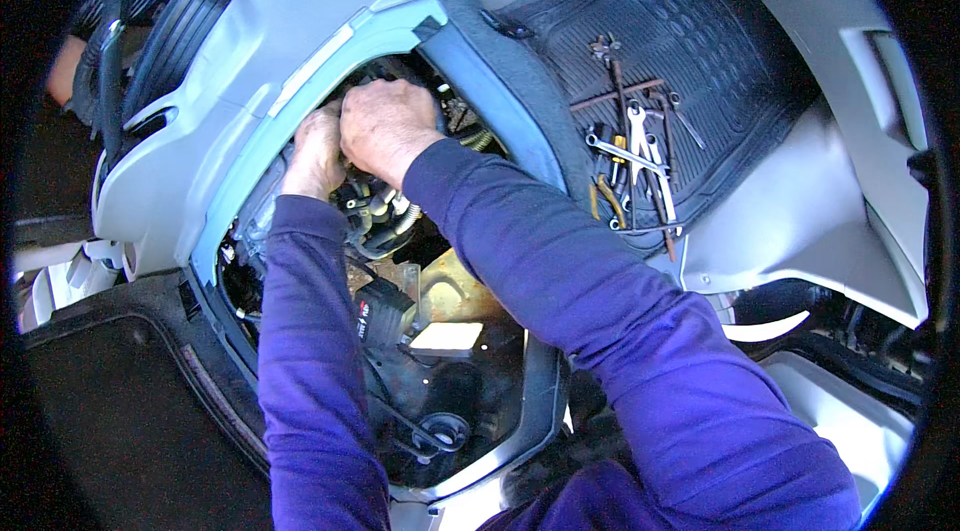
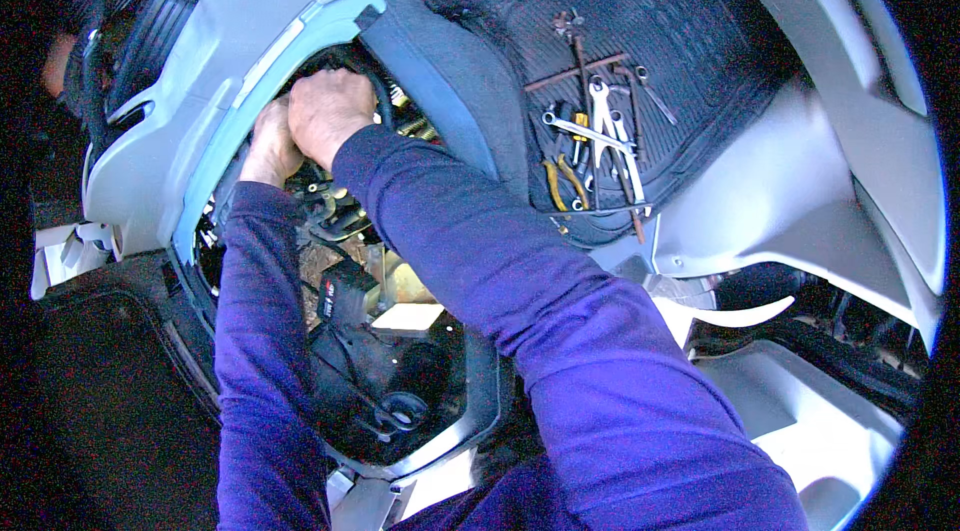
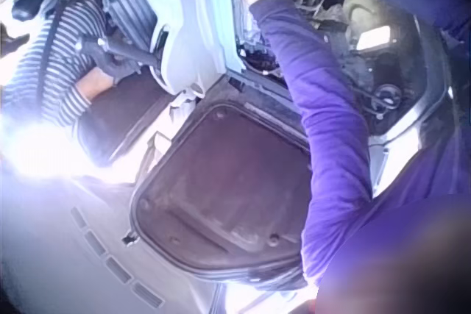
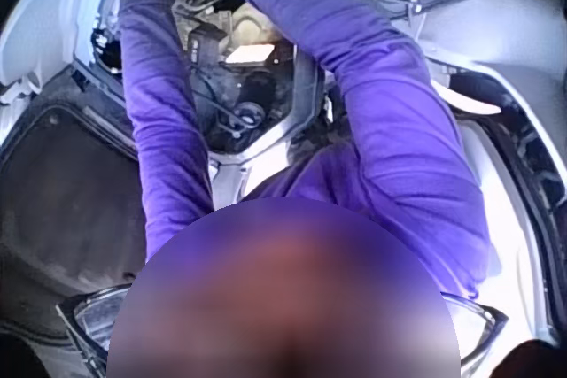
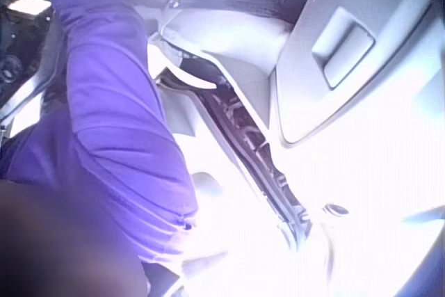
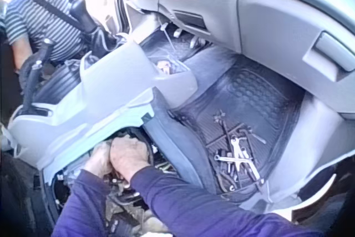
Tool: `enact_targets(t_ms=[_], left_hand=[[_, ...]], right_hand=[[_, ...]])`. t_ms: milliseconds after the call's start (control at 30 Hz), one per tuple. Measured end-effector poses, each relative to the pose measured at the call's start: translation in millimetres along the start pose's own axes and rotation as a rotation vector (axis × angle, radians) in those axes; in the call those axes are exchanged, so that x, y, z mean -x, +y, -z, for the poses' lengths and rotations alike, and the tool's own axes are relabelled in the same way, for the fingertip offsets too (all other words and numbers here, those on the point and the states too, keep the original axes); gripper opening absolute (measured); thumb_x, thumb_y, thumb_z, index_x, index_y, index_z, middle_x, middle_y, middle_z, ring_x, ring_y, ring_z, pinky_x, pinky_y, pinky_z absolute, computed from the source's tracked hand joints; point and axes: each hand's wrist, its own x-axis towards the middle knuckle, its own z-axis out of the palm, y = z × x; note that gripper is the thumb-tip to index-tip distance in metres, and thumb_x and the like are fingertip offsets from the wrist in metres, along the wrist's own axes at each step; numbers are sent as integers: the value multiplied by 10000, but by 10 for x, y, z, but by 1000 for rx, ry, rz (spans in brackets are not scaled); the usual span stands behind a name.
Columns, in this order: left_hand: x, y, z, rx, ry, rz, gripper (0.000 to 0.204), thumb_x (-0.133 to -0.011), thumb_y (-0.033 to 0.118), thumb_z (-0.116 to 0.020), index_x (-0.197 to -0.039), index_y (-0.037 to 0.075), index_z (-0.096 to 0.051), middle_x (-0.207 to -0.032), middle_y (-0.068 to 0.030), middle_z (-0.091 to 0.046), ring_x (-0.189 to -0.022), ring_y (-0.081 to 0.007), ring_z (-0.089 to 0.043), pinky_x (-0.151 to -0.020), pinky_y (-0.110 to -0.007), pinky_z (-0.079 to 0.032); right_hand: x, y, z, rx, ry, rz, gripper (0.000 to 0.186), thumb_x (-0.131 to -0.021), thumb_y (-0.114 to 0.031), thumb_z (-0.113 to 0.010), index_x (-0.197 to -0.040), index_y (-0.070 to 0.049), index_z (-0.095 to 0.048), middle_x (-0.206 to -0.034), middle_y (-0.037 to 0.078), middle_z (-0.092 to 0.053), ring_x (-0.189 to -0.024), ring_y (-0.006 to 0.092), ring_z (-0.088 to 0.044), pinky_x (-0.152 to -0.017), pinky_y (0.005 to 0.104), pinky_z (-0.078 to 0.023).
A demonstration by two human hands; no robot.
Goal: The person works on a car engine using a wrench to tighten or loosen bolts. They repeatedly reach into the engine bay, adjust components, and place the wrench on the floor mat between actions.
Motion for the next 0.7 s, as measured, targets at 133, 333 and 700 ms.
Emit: enact_targets(t_ms=[133, 333, 700], left_hand=[[108, -56, -5, 109, 83, -82, 281, -965, 245, -545, -1105, 9, -607, -1037, -131, -676, -907, -266, -665, -734, -392, -549], [36, -63, -15, 152, 65, -13, 104, -973, 163, -523, -970, 61, -542, -753, -57, -525, -554, -174, -495, -474, -315, -413], [36, -62, -71, 70, 120, -119, 339, -963, 233, -533, -1194, -9, -588, -1138, -189, -662, -1023, -306, -648, -828, -425, -525]], right_hand=[[3, -32, -18, -41, 180, 132, 232, -873, -218, -567, -932, -86, -748, -971, 177, -736, -916, 333, -726, -786, 441, -583], [223, 111, -96, 6, 16, 80, 216, -844, -194, -598, -928, -46, -731, -948, 191, -734, -911, 332, -726, -790, 440, -582], [1, -18, 6, -9, 45, 60, 322, -884, -258, -526, -993, -17, -710, -1000, 227, -717, -962, 382, -703, -838, 476, -561]])
